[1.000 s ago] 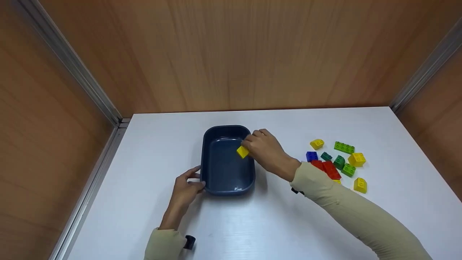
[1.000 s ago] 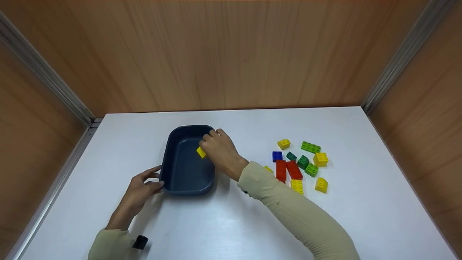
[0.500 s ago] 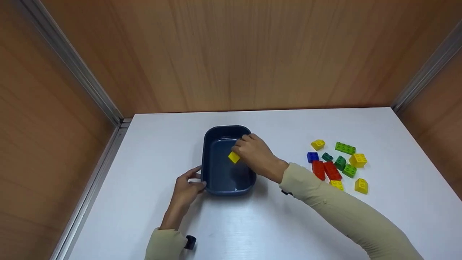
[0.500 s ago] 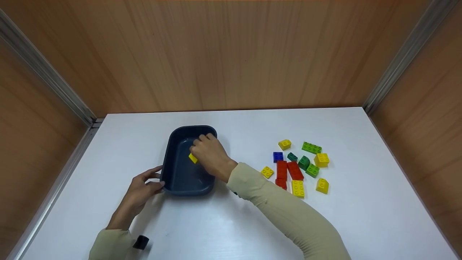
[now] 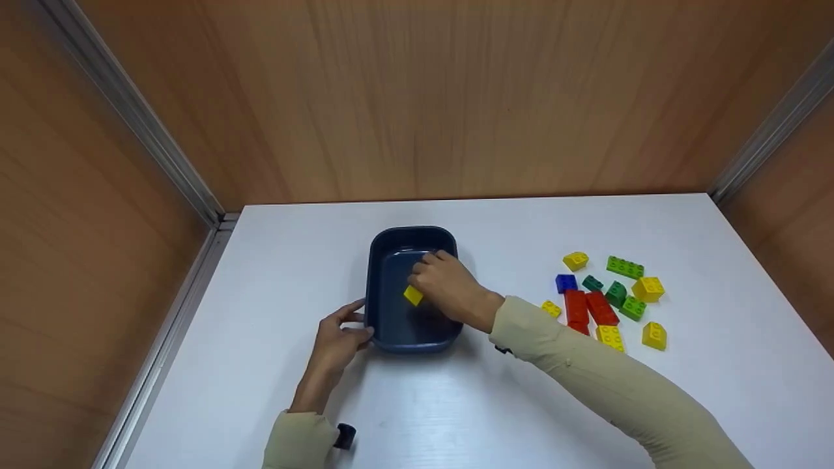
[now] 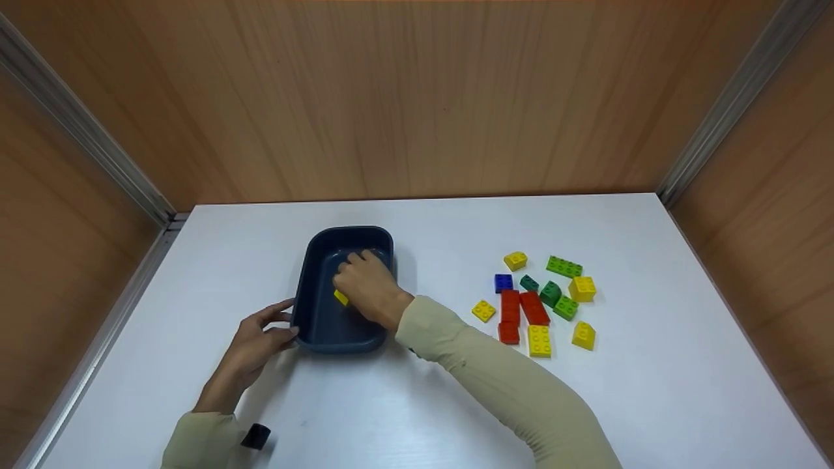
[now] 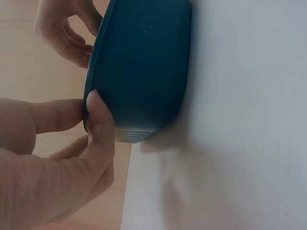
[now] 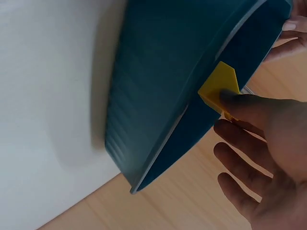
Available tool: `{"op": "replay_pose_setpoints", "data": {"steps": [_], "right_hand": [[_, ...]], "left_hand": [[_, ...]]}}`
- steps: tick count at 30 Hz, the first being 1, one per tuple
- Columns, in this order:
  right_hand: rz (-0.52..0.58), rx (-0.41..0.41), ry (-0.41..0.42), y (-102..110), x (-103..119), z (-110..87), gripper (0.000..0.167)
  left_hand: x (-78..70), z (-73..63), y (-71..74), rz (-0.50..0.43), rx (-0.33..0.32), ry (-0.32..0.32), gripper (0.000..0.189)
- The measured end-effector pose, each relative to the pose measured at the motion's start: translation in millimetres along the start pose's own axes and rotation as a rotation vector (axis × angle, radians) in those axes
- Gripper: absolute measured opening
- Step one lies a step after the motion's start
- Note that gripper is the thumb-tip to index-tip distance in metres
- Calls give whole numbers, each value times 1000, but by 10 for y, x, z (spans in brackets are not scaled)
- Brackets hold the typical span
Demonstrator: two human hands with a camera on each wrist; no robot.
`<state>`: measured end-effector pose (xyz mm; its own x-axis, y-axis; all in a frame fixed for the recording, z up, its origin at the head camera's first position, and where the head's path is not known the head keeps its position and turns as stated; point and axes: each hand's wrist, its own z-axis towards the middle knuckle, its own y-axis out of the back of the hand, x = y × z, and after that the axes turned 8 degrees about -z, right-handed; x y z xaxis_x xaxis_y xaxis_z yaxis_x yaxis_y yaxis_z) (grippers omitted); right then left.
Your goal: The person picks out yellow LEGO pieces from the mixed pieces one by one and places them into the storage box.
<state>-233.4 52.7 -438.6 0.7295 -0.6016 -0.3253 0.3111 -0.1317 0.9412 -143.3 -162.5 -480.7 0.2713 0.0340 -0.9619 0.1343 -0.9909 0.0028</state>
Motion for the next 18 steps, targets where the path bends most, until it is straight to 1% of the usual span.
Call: {"op": "replay_pose_setpoints", "data": {"steps": [3, 9, 14, 18], "right_hand": [[-10, 17, 36, -7, 35, 30, 29], [-11, 79, 100, -30, 145, 87, 31], [-2, 99, 137, -33, 210, 130, 29], [1, 123, 157, -26, 238, 156, 30]], "left_hand": [[-4, 3, 5, -7, 3, -3, 60], [11, 9, 9, -9, 4, -2, 60], [8, -3, 1, -5, 1, 1, 59], [7, -4, -3, 0, -3, 3, 58]]}}
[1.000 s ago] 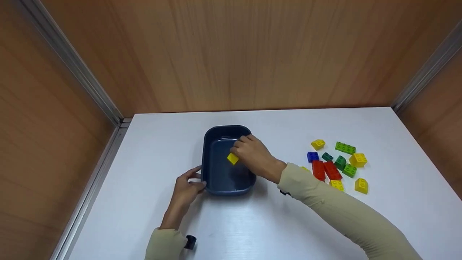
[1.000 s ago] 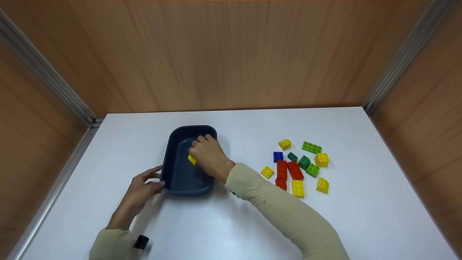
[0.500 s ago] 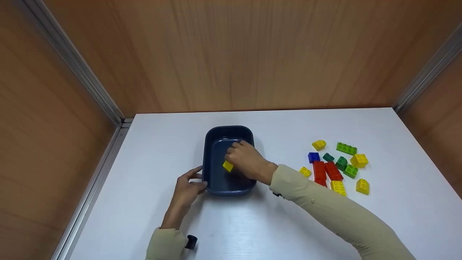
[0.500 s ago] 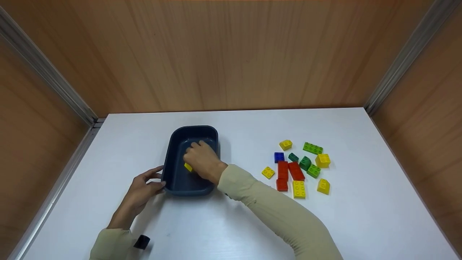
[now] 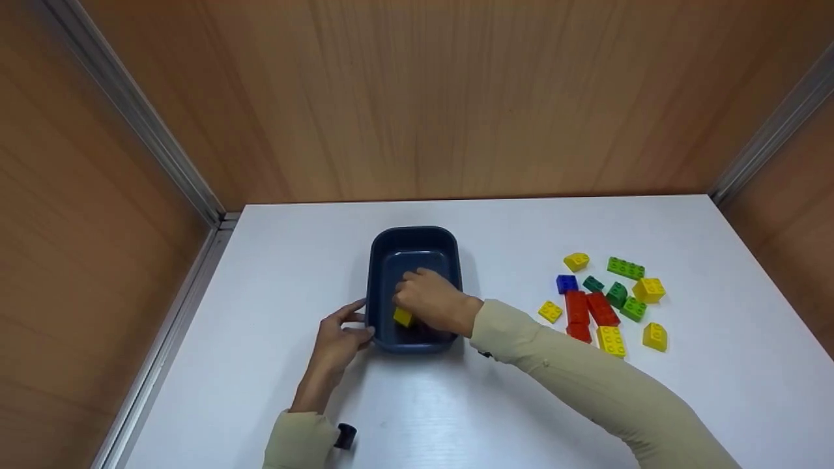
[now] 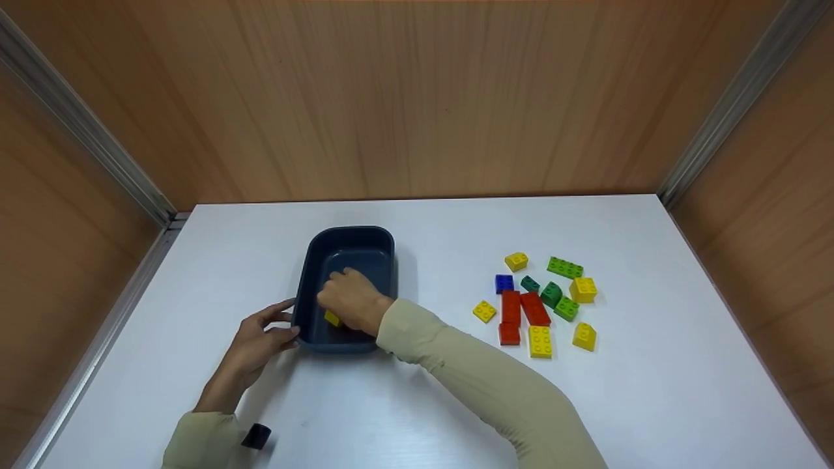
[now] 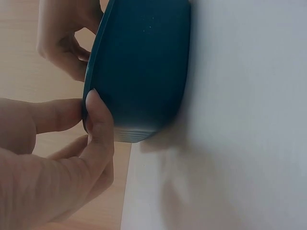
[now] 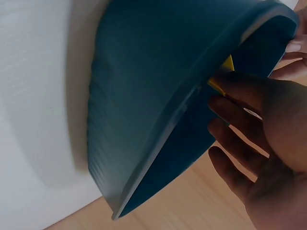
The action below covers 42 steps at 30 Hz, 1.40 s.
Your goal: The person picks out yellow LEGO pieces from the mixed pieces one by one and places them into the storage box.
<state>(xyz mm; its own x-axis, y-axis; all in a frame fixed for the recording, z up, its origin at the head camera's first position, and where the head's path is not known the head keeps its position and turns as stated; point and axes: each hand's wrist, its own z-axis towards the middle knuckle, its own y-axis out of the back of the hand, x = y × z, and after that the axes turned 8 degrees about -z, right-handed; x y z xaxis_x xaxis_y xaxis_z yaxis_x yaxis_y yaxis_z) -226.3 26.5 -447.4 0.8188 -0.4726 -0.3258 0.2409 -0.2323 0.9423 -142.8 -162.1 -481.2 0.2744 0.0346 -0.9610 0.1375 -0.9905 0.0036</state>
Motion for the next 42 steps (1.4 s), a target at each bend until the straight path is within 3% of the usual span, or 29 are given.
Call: {"op": "replay_pose_setpoints", "data": {"steps": [12, 18, 29, 42], "right_hand": [[-58, -5, 33, -10, 90, 93, 21], [-57, 53, 36, 1, 135, 113, 27], [-13, 75, 31, 11, 112, 70, 31], [43, -82, 5, 12, -110, -155, 23]], "left_hand": [[-6, 28, -5, 0, 9, -16, 59], [-8, 11, -18, 16, 9, -3, 59], [9, 5, -10, 13, 9, -6, 58], [2, 8, -12, 28, -4, 7, 59]]}}
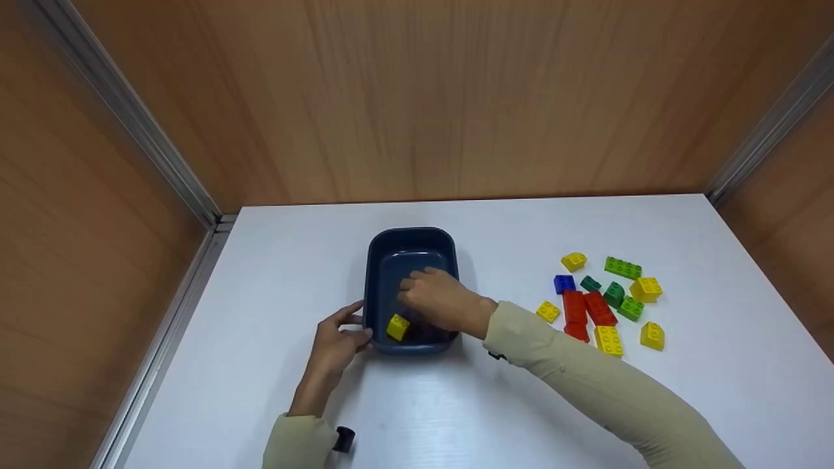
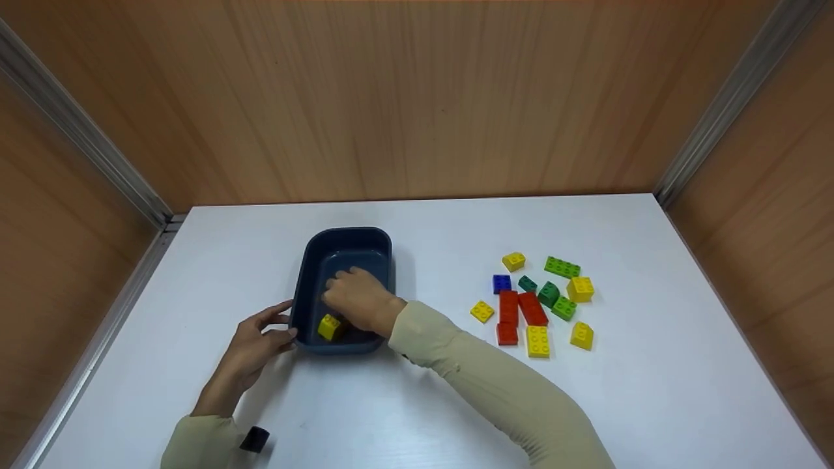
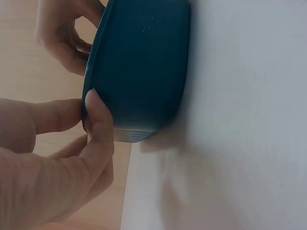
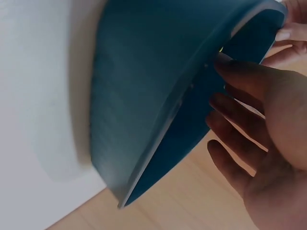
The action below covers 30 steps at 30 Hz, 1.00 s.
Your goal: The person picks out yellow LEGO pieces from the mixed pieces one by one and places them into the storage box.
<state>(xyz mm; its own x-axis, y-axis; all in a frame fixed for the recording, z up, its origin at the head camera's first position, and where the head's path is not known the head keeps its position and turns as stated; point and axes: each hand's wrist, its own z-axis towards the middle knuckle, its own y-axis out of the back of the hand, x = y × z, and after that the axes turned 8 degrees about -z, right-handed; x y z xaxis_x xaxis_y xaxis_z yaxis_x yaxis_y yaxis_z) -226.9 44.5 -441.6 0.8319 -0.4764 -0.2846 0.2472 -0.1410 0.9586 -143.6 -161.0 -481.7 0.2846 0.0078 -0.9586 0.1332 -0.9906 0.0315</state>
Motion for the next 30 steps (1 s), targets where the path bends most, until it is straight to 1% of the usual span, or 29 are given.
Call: {"op": "replay_pose_setpoints", "data": {"steps": [5, 12, 18, 22, 30], "right_hand": [[-19, -40, -9, -5, -80, -134, 29], [-23, -105, -35, -21, -216, -327, 29], [-10, -103, -87, -13, -319, -464, 36], [13, -106, -118, -24, -386, -547, 37], [56, -125, -175, -82, -507, -735, 43]], "left_hand": [[13, 1, 2, -4, -7, 7, 59], [19, 9, 5, -6, -10, 8, 59], [18, 5, 8, -12, -3, 3, 58], [19, 3, 13, -12, -3, 0, 58], [20, 16, 14, -37, -1, 0, 59]]}}
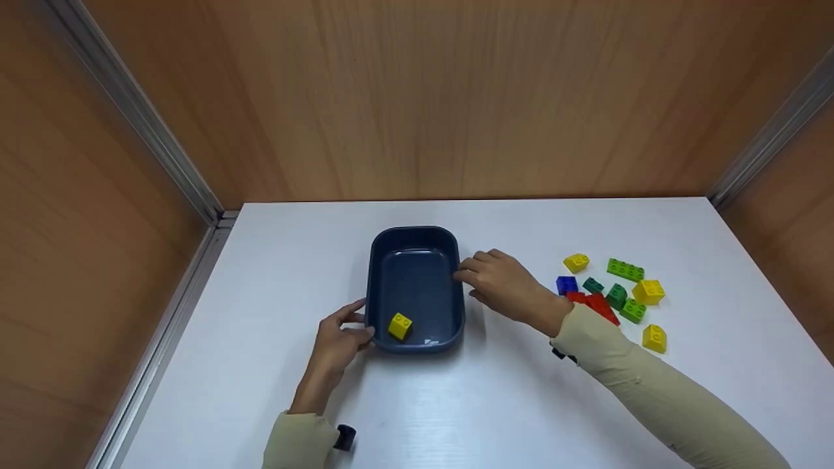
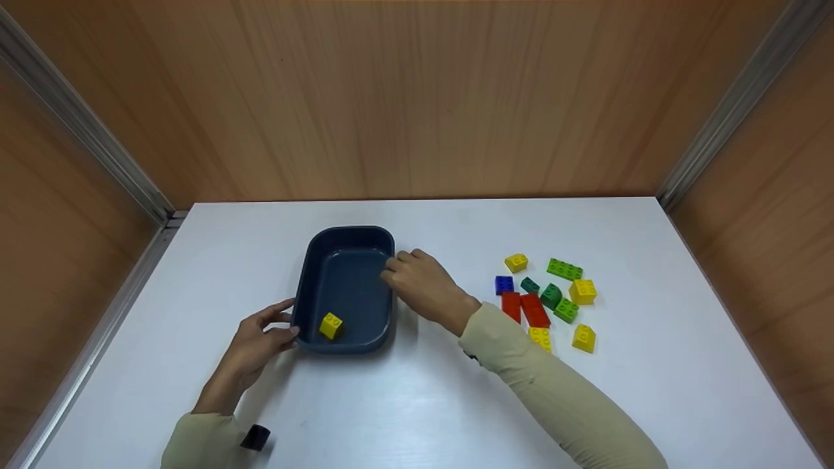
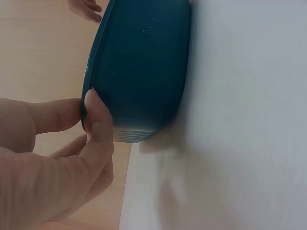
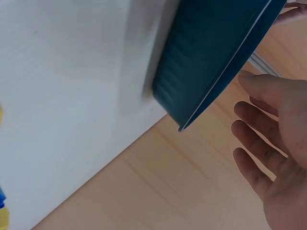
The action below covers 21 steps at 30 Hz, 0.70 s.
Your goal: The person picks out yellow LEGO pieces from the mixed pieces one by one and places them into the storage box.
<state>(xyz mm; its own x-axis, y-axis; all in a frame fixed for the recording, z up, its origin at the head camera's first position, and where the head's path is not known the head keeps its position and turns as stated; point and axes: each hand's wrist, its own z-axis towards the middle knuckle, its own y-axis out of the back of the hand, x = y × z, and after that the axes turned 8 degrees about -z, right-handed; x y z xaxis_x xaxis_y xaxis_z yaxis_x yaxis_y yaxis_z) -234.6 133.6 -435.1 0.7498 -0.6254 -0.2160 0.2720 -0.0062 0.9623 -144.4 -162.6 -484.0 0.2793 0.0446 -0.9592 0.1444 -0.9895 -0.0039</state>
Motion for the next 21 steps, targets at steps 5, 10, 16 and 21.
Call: {"op": "replay_pose_setpoints", "data": {"steps": [5, 10, 16, 21], "right_hand": [[17, -30, -31, -33, -104, -129, 43], [50, -18, -55, -78, -203, -278, 43], [79, 12, -99, -174, -308, -481, 44], [80, 26, -131, -228, -381, -621, 41]], "left_hand": [[15, -13, 2, 5, 2, -5, 58], [18, -20, 0, 5, 8, -7, 58], [3, -25, -3, 0, 8, -5, 58], [-1, -25, -2, -7, 7, 1, 58]]}}
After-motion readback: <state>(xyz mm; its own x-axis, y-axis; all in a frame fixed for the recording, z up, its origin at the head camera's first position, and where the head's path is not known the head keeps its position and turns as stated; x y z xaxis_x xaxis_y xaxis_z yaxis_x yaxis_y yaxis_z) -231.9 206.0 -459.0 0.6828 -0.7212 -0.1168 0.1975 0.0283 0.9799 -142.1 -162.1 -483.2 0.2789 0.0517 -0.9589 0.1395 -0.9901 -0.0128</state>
